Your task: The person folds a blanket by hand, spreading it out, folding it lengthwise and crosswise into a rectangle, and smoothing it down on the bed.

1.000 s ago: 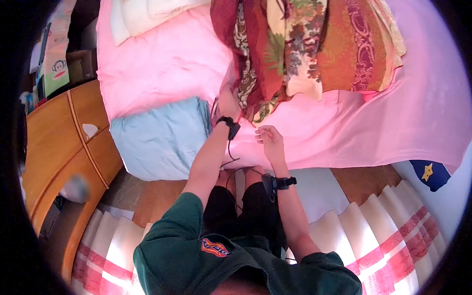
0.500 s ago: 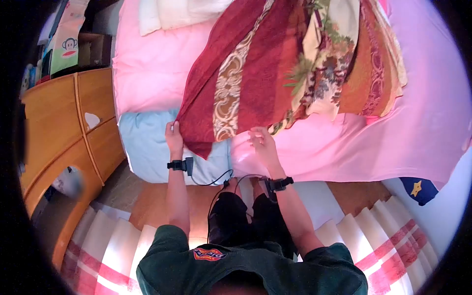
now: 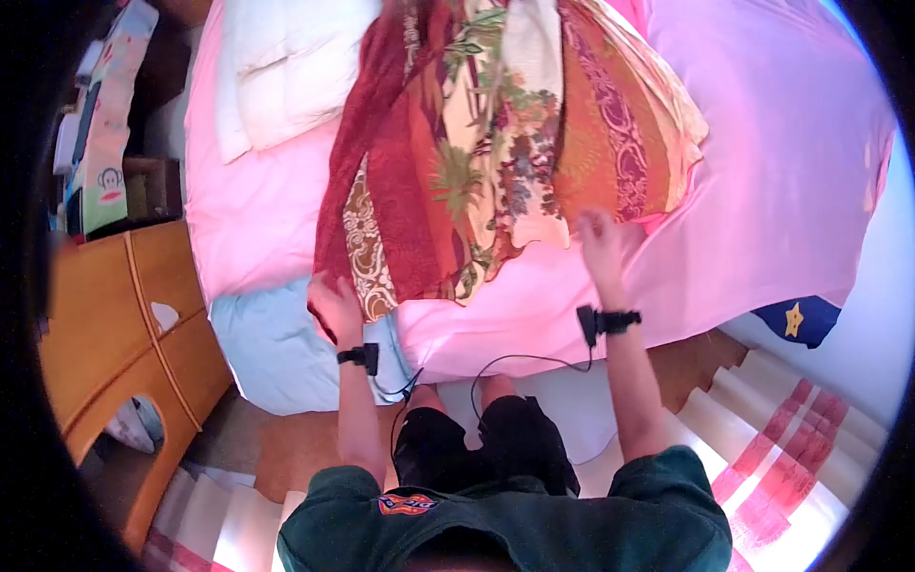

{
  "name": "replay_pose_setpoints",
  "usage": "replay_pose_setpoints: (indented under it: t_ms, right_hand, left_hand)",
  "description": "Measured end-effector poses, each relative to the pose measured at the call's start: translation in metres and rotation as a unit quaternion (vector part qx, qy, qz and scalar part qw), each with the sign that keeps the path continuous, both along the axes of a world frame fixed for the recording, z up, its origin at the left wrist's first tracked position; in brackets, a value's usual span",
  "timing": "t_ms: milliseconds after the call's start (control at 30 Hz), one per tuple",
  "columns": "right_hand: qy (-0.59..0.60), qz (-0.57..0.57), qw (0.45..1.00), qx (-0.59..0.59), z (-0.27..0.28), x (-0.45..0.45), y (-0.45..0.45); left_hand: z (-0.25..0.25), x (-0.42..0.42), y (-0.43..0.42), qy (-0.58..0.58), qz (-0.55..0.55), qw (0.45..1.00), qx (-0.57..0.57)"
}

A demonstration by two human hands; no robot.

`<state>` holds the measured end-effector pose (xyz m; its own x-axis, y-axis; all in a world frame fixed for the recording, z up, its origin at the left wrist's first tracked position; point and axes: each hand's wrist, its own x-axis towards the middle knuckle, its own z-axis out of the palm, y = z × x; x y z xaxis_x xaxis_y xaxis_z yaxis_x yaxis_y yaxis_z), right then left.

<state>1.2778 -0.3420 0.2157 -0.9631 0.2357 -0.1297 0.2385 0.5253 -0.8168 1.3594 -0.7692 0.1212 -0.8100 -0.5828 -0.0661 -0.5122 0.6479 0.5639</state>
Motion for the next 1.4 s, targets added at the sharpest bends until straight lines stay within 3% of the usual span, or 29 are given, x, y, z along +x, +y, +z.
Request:
replay_pose_setpoints:
  t_ms: [33, 100, 167, 333, 367, 433, 467, 567, 600, 633, 700, 733, 767, 867, 1000, 1033, 1067, 1100, 1167, 1233, 1267, 1333, 1400]
  right_hand:
    - [0.028, -0.008, 0.999, 0.018, 0.003, -0.017, 0.022]
    - [0.057, -0.04, 0.996, 0.052, 0.011, -0.059, 0.066]
    - [0.093, -0.07, 0.985, 0.126, 0.013, -0.103, 0.117]
    - [0.136, -0.202, 0.9, 0.362, -0.025, -0.188, 0.265]
    - [0.133, -0.206, 0.902, 0.356, -0.035, -0.19, 0.297]
    - [-0.082, -0.268, 0.921, 0.271, -0.051, -0.185, 0.337]
    - [-0.082, -0.271, 0.922, 0.266, -0.062, -0.185, 0.344]
    - [-0.055, -0.296, 0.95, 0.083, -0.078, -0.161, 0.336]
    - [0.024, -0.267, 0.963, 0.033, -0.083, -0.154, 0.331]
    - [0.011, -0.269, 0.962, 0.032, -0.094, -0.152, 0.341]
    - [-0.11, -0.308, 0.93, -0.169, -0.104, -0.152, 0.364]
    - [-0.029, -0.302, 0.935, -0.184, -0.107, -0.149, 0.369]
    - [-0.03, -0.303, 0.935, -0.183, -0.109, -0.146, 0.373]
    - [0.179, -0.249, 0.952, 0.011, -0.039, -0.128, 0.312]
    - [0.254, -0.136, 0.957, 0.023, 0.036, -0.083, 0.196]
    - [0.223, -0.115, 0.968, -0.001, 0.052, -0.068, 0.154]
    - [0.166, -0.034, 0.983, 0.067, 0.052, -0.047, 0.129]
    - [0.214, 0.07, 0.974, 0.035, 0.058, -0.038, 0.092]
    - [0.173, 0.221, 0.96, 0.023, 0.044, -0.014, 0.041]
    - [0.119, 0.236, 0.962, -0.073, 0.036, 0.007, -0.012]
    - [0.122, 0.242, 0.959, -0.078, 0.036, 0.01, -0.027]
    - [0.005, 0.274, 0.958, -0.086, 0.035, 0.011, -0.051]
    - [0.047, 0.321, 0.943, -0.08, 0.026, 0.015, -0.075]
  left_hand:
    - [0.008, -0.012, 0.023, 0.077, -0.034, 0.99, 0.112]
    - [0.041, -0.047, 0.087, 0.089, -0.059, 0.977, 0.184]
    - [0.058, -0.079, 0.152, 0.12, -0.085, 0.927, 0.345]
    - [0.102, -0.125, 0.277, 0.09, -0.232, 0.883, 0.399]
    - [0.099, -0.123, 0.293, 0.107, -0.241, 0.86, 0.437]
    - [0.091, -0.117, 0.307, 0.117, -0.253, 0.836, 0.472]
    - [0.088, -0.11, 0.309, 0.093, -0.253, 0.835, 0.48]
    - [0.072, -0.089, 0.312, 0.007, -0.203, 0.823, 0.53]
    - [0.06, -0.081, 0.309, 0.018, -0.216, 0.826, 0.52]
    - [0.057, -0.075, 0.306, 0.025, -0.228, 0.829, 0.51]
    - [0.051, -0.066, 0.309, -0.025, -0.21, 0.825, 0.524]
    - [0.049, -0.065, 0.313, -0.018, -0.199, 0.831, 0.519]
    - [0.047, -0.068, 0.315, -0.005, -0.189, 0.837, 0.513]
    - [0.048, -0.075, 0.328, 0.018, -0.188, 0.809, 0.557]
    - [0.075, -0.102, 0.343, 0.023, -0.273, 0.798, 0.536]
    - [0.082, -0.109, 0.346, 0.027, -0.266, 0.801, 0.535]
    - [0.089, -0.118, 0.349, 0.049, -0.27, 0.783, 0.559]
    - [0.098, -0.125, 0.347, 0.071, -0.274, 0.764, 0.58]
    - [0.136, -0.141, 0.329, 0.061, -0.249, 0.759, 0.598]
    - [0.143, -0.146, 0.312, 0.1, -0.233, 0.774, 0.58]
    - [0.135, -0.146, 0.296, 0.077, -0.248, 0.819, 0.512]
    - [0.136, -0.142, 0.264, 0.048, -0.231, 0.886, 0.4]
    - [0.101, -0.123, 0.232, 0.04, -0.215, 0.88, 0.421]
